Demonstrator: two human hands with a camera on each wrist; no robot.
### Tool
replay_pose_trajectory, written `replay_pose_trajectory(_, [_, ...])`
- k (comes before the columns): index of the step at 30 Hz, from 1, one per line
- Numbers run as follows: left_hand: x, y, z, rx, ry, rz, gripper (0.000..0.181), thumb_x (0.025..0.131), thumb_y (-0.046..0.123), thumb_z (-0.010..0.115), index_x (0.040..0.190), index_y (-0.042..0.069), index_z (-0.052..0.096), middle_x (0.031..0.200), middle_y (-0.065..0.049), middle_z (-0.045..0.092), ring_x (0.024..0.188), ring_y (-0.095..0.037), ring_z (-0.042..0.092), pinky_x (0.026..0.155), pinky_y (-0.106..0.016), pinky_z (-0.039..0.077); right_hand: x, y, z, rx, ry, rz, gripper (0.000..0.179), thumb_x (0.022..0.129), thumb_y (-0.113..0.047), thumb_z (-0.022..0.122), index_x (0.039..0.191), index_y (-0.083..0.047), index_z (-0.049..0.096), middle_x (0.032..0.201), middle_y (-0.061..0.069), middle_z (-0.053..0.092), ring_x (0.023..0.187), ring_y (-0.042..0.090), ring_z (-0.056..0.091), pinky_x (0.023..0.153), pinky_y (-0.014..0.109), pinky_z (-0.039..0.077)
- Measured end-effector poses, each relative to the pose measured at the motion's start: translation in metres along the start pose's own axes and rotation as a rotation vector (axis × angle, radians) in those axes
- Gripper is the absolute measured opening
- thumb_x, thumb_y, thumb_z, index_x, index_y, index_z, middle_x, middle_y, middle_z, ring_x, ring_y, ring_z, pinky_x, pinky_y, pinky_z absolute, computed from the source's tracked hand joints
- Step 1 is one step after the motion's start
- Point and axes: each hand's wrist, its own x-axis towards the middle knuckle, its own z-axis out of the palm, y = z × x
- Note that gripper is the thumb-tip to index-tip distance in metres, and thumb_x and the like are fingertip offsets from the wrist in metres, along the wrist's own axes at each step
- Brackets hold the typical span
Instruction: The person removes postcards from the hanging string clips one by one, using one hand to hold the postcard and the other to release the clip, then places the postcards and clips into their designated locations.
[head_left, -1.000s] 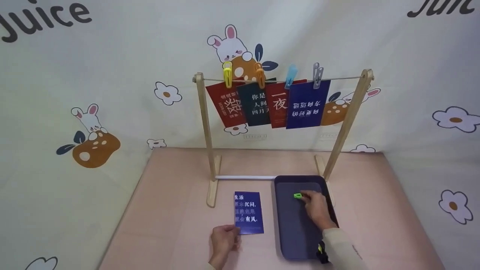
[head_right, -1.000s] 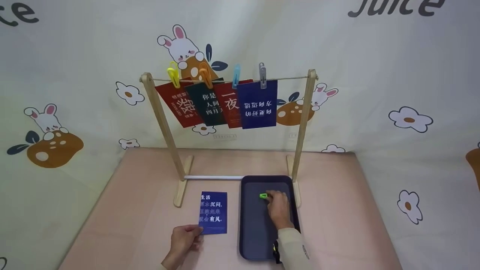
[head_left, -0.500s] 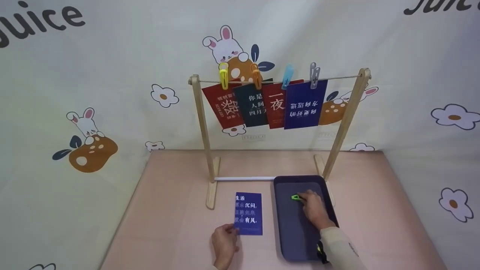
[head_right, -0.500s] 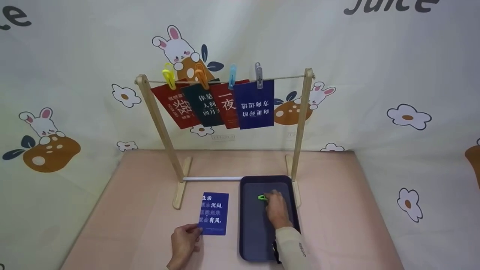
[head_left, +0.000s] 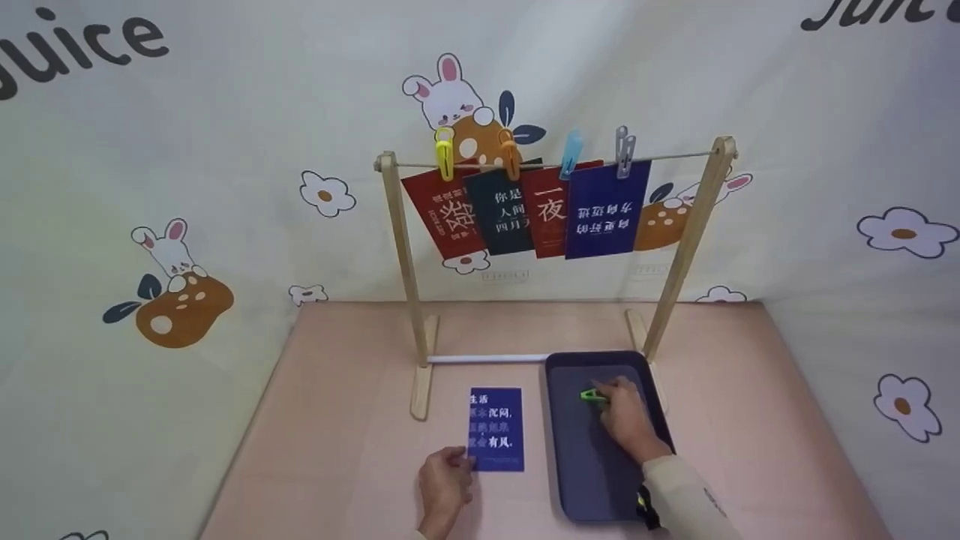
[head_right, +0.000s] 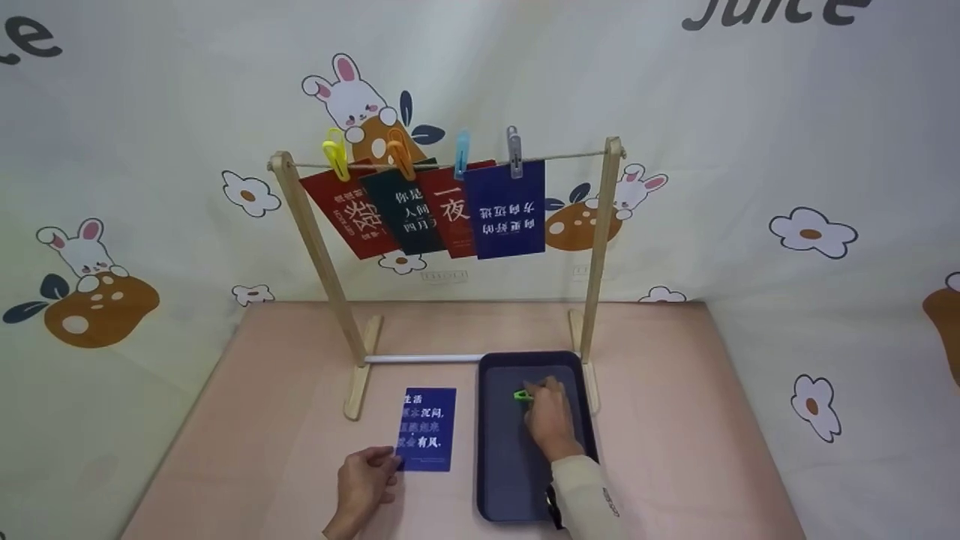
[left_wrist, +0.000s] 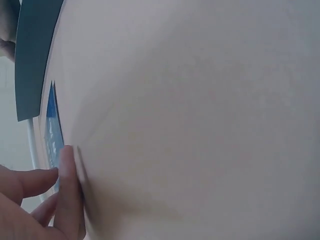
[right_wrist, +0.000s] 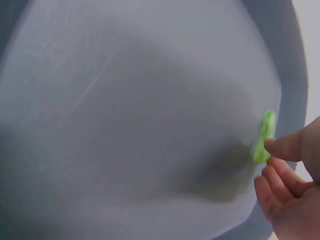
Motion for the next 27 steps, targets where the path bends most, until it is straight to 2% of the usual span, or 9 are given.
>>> replay_pose_trajectory(5, [0.011, 0.014, -0.019, 0.123, -0.060, 0.041, 0.026, 0.086, 0.007, 0.075, 0.108, -0.006, 0.072, 0.084, -0.011, 0.073, 0.063, -0.016, 0.065, 0.049, -0.026, 0.052, 0.000, -0.012, -0.021, 0.020, 0.048, -0.046, 0.042, 0.083, 0.014, 0.064, 0.122, 0.000, 0.070, 0.110, 0.019, 0.063, 0.105, 0.035, 0.060, 0.088, 0.050, 0.056])
replay_pose_trajectory(8, [0.016, 0.026, -0.031, 0.182, -0.121, 0.095, 0.034, 0.085, 0.013, 0.077, 0.112, -0.007, 0.070, 0.092, -0.018, 0.073, 0.076, -0.023, 0.069, 0.063, -0.034, 0.056, 0.003, -0.020, -0.033, 0.011, 0.089, -0.085, 0.038, 0.086, 0.009, 0.067, 0.122, -0.002, 0.071, 0.113, 0.017, 0.064, 0.106, 0.033, 0.061, 0.089, 0.048, 0.056])
replay_pose_trajectory(11, [0.018, 0.042, -0.039, 0.191, -0.212, 0.139, 0.043, 0.086, 0.017, 0.078, 0.118, -0.008, 0.066, 0.105, -0.025, 0.071, 0.093, -0.032, 0.069, 0.079, -0.043, 0.059, 0.006, -0.032, -0.045, -0.009, 0.150, -0.148, 0.036, 0.085, 0.007, 0.071, 0.120, -0.003, 0.072, 0.111, 0.015, 0.065, 0.104, 0.032, 0.063, 0.088, 0.047, 0.057])
replay_pose_trajectory(16, [0.014, 0.074, -0.033, 0.145, -0.327, 0.199, 0.052, 0.088, 0.017, 0.077, 0.130, -0.008, 0.058, 0.123, -0.029, 0.062, 0.113, -0.043, 0.062, 0.095, -0.051, 0.055, 0.011, -0.050, -0.075, -0.018, 0.267, -0.286, 0.033, 0.083, 0.006, 0.075, 0.114, -0.005, 0.075, 0.107, 0.012, 0.067, 0.100, 0.029, 0.063, 0.085, 0.044, 0.055])
replay_pose_trajectory(21, [0.009, 0.108, -0.029, 0.142, -0.378, 0.315, 0.058, 0.090, 0.024, 0.076, 0.137, -0.003, 0.054, 0.131, -0.025, 0.057, 0.123, -0.042, 0.056, 0.103, -0.054, 0.051, 0.017, -0.070, -0.106, -0.037, 0.390, -0.437, 0.032, 0.080, 0.003, 0.080, 0.111, -0.005, 0.075, 0.107, 0.011, 0.068, 0.098, 0.029, 0.061, 0.076, 0.039, 0.046])
replay_pose_trajectory(23, [0.008, 0.121, -0.031, 0.142, -0.395, 0.369, 0.059, 0.090, 0.026, 0.075, 0.138, -0.001, 0.053, 0.133, -0.023, 0.057, 0.126, -0.041, 0.055, 0.105, -0.054, 0.050, 0.022, -0.080, -0.121, -0.046, 0.415, -0.483, 0.034, 0.080, 0.001, 0.081, 0.113, -0.005, 0.074, 0.109, 0.012, 0.068, 0.101, 0.029, 0.060, 0.076, 0.037, 0.044])
replay_pose_trajectory(27, [0.007, 0.152, -0.036, 0.125, -0.424, 0.433, 0.060, 0.092, 0.030, 0.074, 0.142, 0.005, 0.052, 0.140, -0.018, 0.054, 0.130, -0.037, 0.052, 0.106, -0.052, 0.049, 0.038, -0.101, -0.152, -0.064, 0.435, -0.574, 0.039, 0.083, -0.003, 0.079, 0.121, -0.005, 0.071, 0.115, 0.013, 0.066, 0.108, 0.030, 0.058, 0.079, 0.037, 0.044])
